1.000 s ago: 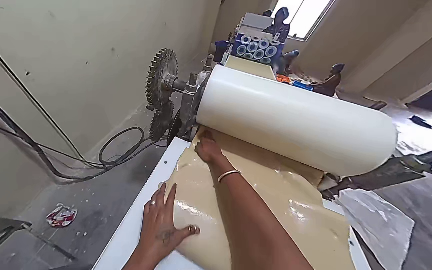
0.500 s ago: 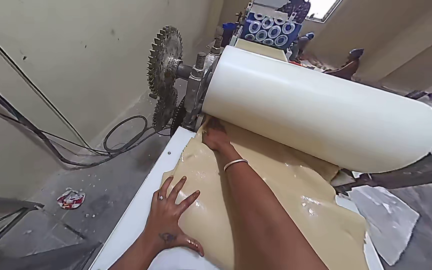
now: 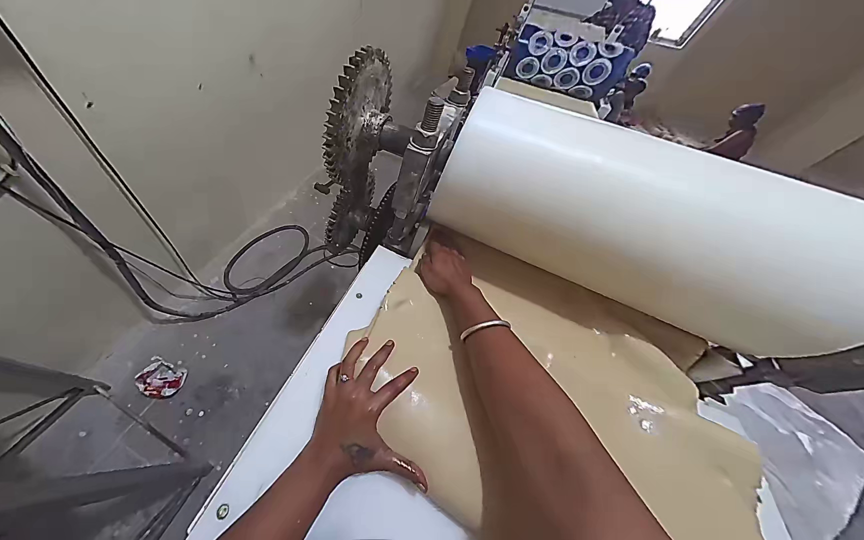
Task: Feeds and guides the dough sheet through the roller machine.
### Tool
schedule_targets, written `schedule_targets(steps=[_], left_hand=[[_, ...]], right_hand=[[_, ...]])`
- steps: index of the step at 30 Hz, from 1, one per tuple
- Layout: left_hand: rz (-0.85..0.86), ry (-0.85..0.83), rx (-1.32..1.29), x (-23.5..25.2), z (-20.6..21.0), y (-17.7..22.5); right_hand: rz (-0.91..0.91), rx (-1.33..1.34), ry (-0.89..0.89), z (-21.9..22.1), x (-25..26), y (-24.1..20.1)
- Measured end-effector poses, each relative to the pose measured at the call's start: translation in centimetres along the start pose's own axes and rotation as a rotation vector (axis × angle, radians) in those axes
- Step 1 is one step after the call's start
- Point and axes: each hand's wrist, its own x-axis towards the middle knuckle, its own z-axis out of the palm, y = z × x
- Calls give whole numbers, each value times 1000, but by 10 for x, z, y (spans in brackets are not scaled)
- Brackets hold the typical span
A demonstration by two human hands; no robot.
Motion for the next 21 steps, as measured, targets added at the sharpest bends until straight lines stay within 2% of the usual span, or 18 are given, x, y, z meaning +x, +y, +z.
schedule_targets(steps=[4, 11, 17, 21], left_hand=[[12, 23, 18, 0, 2, -2], [7, 67, 53, 0, 10, -3], [-6, 61, 13, -1, 8, -2], [0, 61, -7, 0, 9, -3]], right_hand=[[89, -45, -48, -7, 6, -4], [94, -42, -123, -9, 6, -3], [-15, 75, -164, -22, 0, 21], [138, -30, -119, -18, -36, 36]])
